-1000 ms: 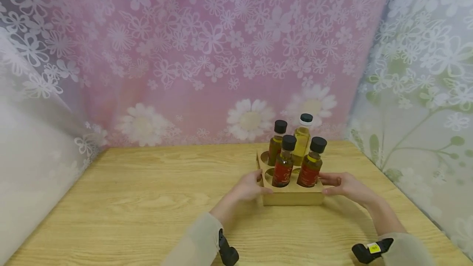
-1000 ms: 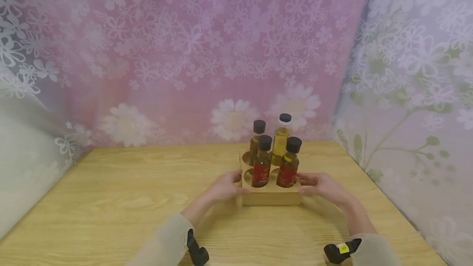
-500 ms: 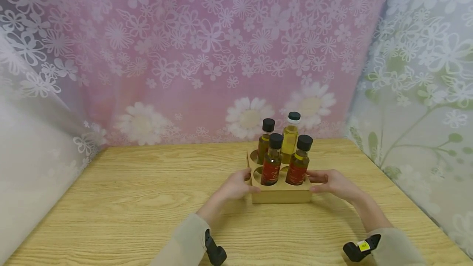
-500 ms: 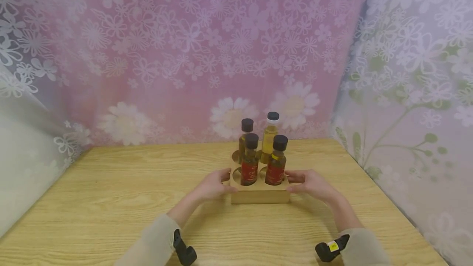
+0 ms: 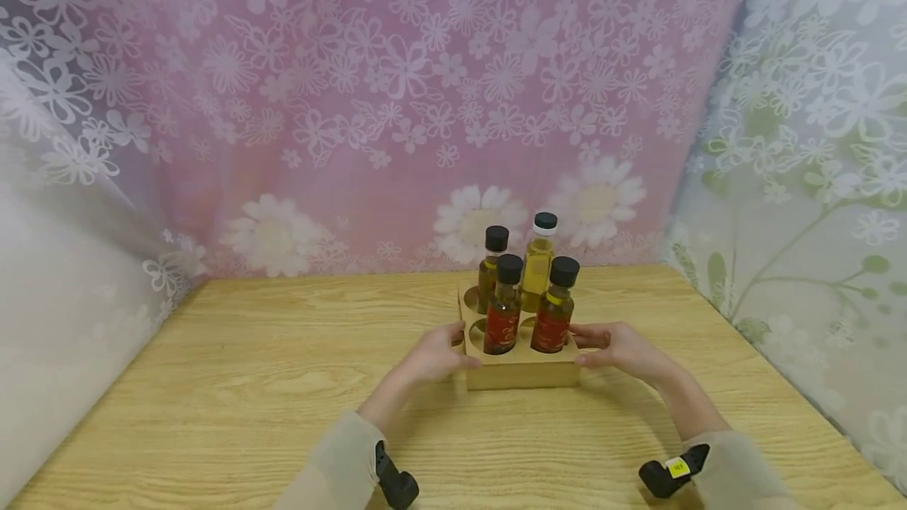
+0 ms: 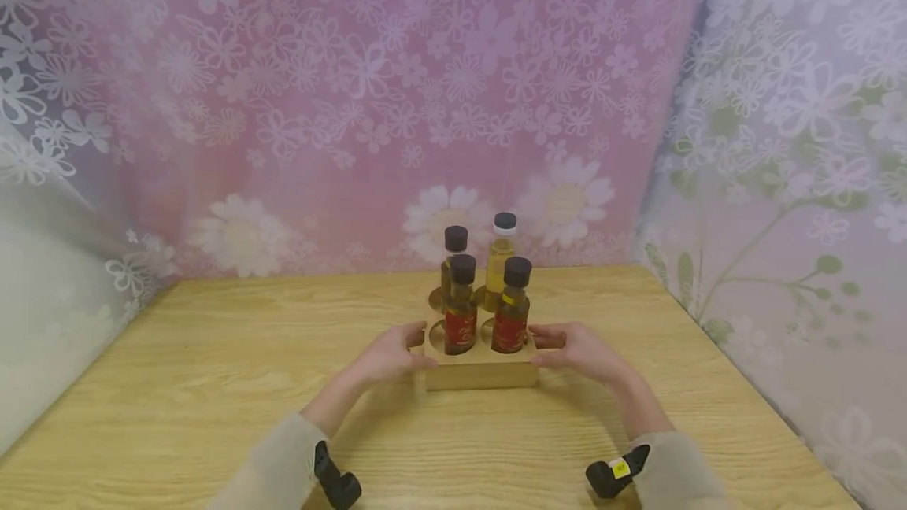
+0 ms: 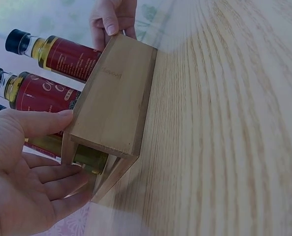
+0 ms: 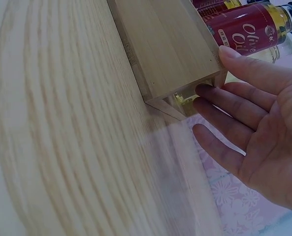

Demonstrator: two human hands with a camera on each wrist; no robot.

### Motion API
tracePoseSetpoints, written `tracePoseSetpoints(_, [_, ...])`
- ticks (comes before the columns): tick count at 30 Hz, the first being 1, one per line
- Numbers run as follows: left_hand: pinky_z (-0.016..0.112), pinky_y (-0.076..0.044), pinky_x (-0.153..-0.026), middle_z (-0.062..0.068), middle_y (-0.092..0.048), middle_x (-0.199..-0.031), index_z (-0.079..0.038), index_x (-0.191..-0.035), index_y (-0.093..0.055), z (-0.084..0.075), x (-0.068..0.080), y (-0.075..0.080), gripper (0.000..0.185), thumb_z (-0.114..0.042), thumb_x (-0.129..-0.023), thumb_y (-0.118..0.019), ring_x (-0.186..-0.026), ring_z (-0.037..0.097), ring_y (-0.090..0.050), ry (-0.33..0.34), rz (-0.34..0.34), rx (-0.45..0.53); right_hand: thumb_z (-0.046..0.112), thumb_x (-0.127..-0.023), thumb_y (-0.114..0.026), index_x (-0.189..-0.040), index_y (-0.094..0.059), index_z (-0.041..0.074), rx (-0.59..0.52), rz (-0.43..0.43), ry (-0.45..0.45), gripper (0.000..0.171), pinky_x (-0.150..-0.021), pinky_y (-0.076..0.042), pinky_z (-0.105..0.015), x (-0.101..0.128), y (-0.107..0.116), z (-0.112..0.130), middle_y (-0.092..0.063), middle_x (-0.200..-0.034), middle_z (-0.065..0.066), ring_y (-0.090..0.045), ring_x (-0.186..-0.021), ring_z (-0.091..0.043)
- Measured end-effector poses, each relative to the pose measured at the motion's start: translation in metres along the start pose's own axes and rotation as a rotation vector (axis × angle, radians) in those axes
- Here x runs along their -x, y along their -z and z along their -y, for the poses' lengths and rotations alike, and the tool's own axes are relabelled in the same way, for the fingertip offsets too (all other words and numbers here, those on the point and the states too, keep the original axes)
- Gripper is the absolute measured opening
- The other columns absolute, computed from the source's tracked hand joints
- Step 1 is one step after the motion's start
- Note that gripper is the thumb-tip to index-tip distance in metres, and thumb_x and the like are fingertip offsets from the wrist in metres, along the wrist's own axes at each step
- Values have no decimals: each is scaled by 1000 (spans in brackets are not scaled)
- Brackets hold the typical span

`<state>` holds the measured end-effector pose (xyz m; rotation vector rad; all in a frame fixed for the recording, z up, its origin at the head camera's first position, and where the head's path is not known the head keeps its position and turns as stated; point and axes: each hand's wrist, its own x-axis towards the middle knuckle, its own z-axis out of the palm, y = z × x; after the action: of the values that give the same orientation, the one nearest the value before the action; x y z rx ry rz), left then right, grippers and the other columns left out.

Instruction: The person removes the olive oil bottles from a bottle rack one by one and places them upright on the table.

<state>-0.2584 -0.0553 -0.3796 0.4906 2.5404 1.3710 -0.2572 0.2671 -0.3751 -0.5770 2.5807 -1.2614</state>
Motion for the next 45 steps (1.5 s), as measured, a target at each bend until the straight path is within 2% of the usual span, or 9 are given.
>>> tracePoseSetpoints(8, [46,-32,-103,23,-41,-138,6,-141,-30,1,2,5,81,-23,-80,-74,-127,35,-39,-9,27,20,23,-84,-69,-139,-35,-8,-50,11,-17,71,-91,-45,-46,-2,-2,7,-46,-130,-30,-44,-121,-42])
tracePoseSetpoints(18, [46,-34,-101,23,-44,-136,4,-141,-33,0,2,9,78,-26,-81,-72,-126,35,-40,-30,25,-19,19,-86,-67,-144,-25,-6,-121,93,3,75,-94,-41,-49,-6,4,0,-38,-136,-32,-37,-125,-45])
tracePoseSetpoints(22, [48,-34,-101,20,-45,-136,1,-140,-38,-2,2,10,71,-31,-84,-68,-126,35,-40,-4,-9,-34,17,-85,-68,-144,-24,-6,-160,84,-11,77,-94,-42,-47,-7,5,-4,-38,-135,-33,-37,-125,-45])
tracePoseSetpoints(26, [49,-34,-100,15,-45,-138,-3,-139,-42,-5,0,12,66,-36,-86,-64,-126,34,-39,16,-89,-2,17,-85,-68,-144,-23,-6,-174,69,-13,77,-94,-42,-47,-6,3,-6,-37,-136,-33,-36,-125,-45])
tracePoseSetpoints(30, [47,-38,-97,11,-49,-134,-5,-138,-44,-11,-6,14,67,-38,-84,-66,-123,30,-43,-42,-160,44,17,-86,-67,-144,-23,-6,-160,66,-6,77,-95,-41,-48,-4,3,-7,-36,-136,-33,-35,-125,-46])
tracePoseSetpoints(36, [44,-44,-87,9,-53,-126,-12,-136,-46,-27,-12,12,67,-36,-80,-72,-112,28,-49,-154,-209,125,19,-86,-67,-144,-25,-4,-137,61,3,75,-96,-39,-51,-6,2,-7,-40,-135,-31,-38,-124,-43])
tracePoseSetpoints(42, [43,-39,-96,8,-49,-129,-12,-137,-44,-38,-18,1,70,-35,-78,-75,-118,29,-46,-152,-227,180,18,-87,-66,-143,-25,-5,-147,70,24,74,-96,-38,-52,-8,0,-9,-38,-136,-31,-38,-124,-44])
tracePoseSetpoints(45, [43,-40,-95,8,-49,-128,-12,-137,-44,-40,-21,-4,70,-34,-78,-75,-116,28,-47,-157,-221,180,19,-86,-67,-143,-25,-6,-142,67,28,75,-97,-35,-54,-9,-2,-11,-34,-139,-31,-37,-124,-45])
